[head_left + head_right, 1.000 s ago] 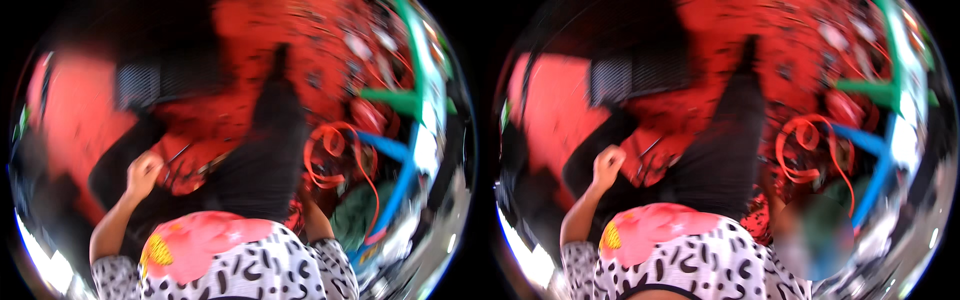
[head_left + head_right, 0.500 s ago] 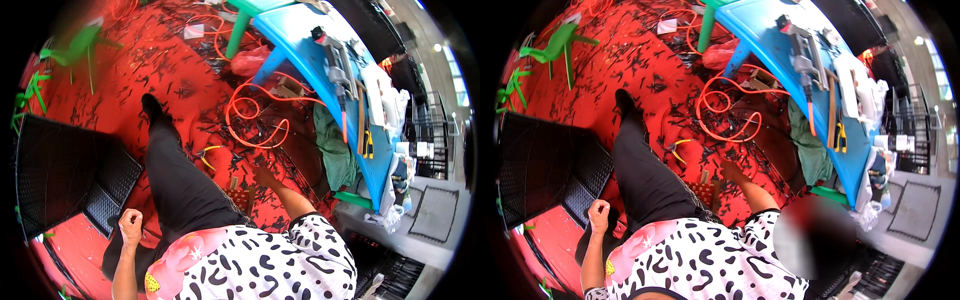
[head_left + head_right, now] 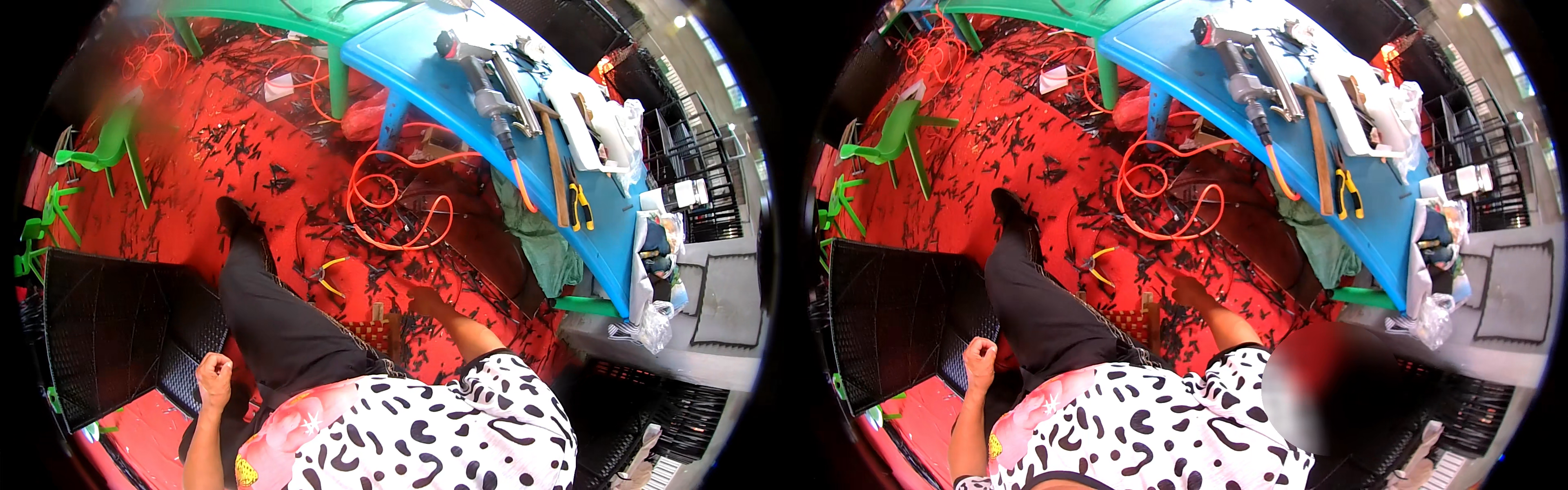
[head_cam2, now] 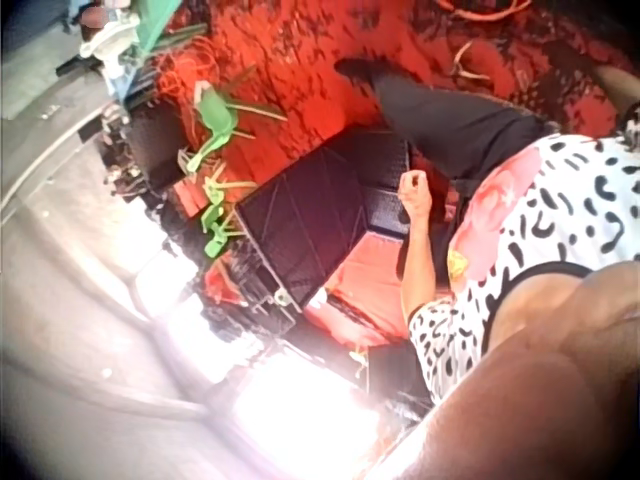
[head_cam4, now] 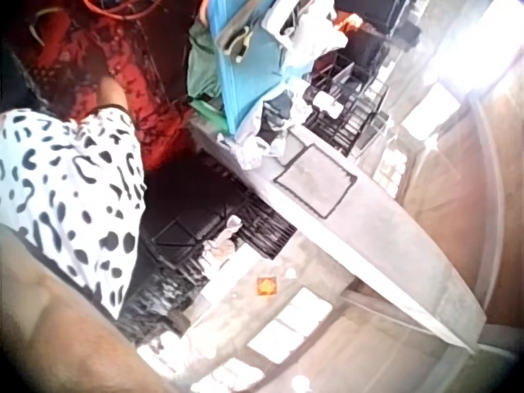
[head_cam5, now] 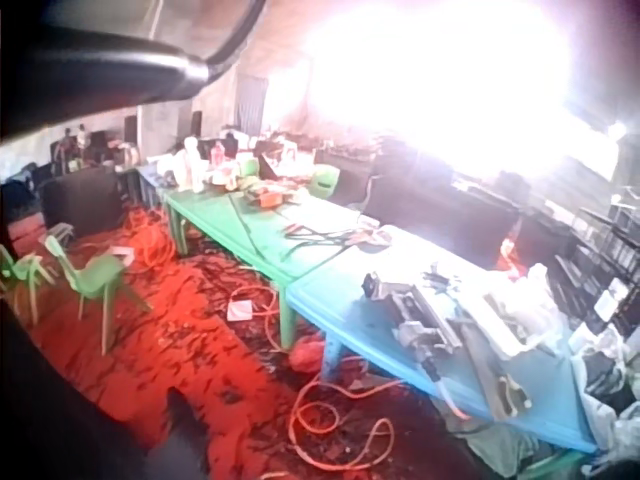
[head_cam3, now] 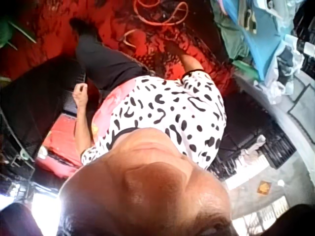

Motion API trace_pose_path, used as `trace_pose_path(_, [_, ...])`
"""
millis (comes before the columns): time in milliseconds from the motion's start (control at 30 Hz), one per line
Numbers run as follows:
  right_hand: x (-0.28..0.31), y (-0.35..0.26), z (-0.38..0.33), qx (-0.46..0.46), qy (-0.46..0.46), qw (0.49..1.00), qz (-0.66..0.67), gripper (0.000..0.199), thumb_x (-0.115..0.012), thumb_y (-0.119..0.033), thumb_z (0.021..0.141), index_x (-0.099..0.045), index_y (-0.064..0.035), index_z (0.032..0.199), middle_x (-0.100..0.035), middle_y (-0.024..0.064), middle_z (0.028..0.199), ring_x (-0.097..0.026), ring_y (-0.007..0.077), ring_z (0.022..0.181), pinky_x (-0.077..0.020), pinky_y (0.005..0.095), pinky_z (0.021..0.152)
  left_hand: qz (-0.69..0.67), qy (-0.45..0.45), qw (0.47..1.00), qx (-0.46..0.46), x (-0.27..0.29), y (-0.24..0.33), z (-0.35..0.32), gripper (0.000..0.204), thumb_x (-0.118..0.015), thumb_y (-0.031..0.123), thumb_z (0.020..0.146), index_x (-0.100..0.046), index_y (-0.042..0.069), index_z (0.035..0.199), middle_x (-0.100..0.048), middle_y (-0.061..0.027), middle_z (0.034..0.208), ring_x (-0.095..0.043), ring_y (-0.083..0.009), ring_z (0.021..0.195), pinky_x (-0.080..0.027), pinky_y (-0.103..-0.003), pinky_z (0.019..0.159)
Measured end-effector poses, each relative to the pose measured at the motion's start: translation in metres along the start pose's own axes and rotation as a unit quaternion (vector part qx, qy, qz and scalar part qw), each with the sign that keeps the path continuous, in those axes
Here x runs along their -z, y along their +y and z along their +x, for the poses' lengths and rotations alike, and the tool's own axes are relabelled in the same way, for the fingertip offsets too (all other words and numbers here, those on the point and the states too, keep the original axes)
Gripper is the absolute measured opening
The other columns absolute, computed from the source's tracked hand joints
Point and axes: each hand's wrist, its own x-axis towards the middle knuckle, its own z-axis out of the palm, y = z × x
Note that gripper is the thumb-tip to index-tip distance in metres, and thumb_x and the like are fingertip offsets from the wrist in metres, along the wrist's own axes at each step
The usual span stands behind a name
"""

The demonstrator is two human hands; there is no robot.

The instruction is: The person uses pliers to trim excess material from the edges of a wicker furniture panel and kemudian manipulates a thin rod and air stapler to secure components together.

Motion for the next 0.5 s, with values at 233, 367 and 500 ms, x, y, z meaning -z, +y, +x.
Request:
trace_pose_path(233, [0.003,0.002,0.0,-0.018,-0.005,1.0,0.0,0.039,-0.053,-0.026,0.068,-0.055,-0.0037,0.1,-0.057,0.0161,0.098,-0.054,0.032,0.093,-0.0431,0.0396,0.079,0.009,-0.011,1.0,-0.005,-0.003,0.008,0.002,0.007,-0.052,0.005,0.068,-0.053,-0.001,0.064,-0.051,-0.0081,0.062,-0.05,-0.0152,0.052,-0.04,-0.027,0.05])
trace_pose_path(367, [0.001,0.001,-0.004,-0.015,0.0,1.0,-0.003,0.039,-0.054,-0.026,0.068,-0.055,-0.0039,0.1,-0.057,0.0157,0.098,-0.054,0.0318,0.092,-0.0433,0.0398,0.078,0.023,-0.007,1.0,-0.002,-0.003,-0.002,0.001,0.008,-0.053,0.006,0.068,-0.053,-0.001,0.064,-0.051,-0.0089,0.062,-0.05,-0.0165,0.052,-0.04,-0.027,0.05])
trace_pose_path(500, [0.007,-0.005,-0.014,-0.02,-0.013,1.0,-0.005,0.035,-0.055,-0.024,0.069,-0.055,-0.0043,0.098,-0.057,0.0158,0.097,-0.054,0.0312,0.091,-0.0437,0.0399,0.077,0.029,-0.008,1.0,0.005,-0.002,-0.01,-0.002,0.009,-0.053,0.007,0.067,-0.053,-0.001,0.064,-0.051,-0.01,0.062,-0.05,-0.0188,0.053,-0.04,-0.029,0.05])
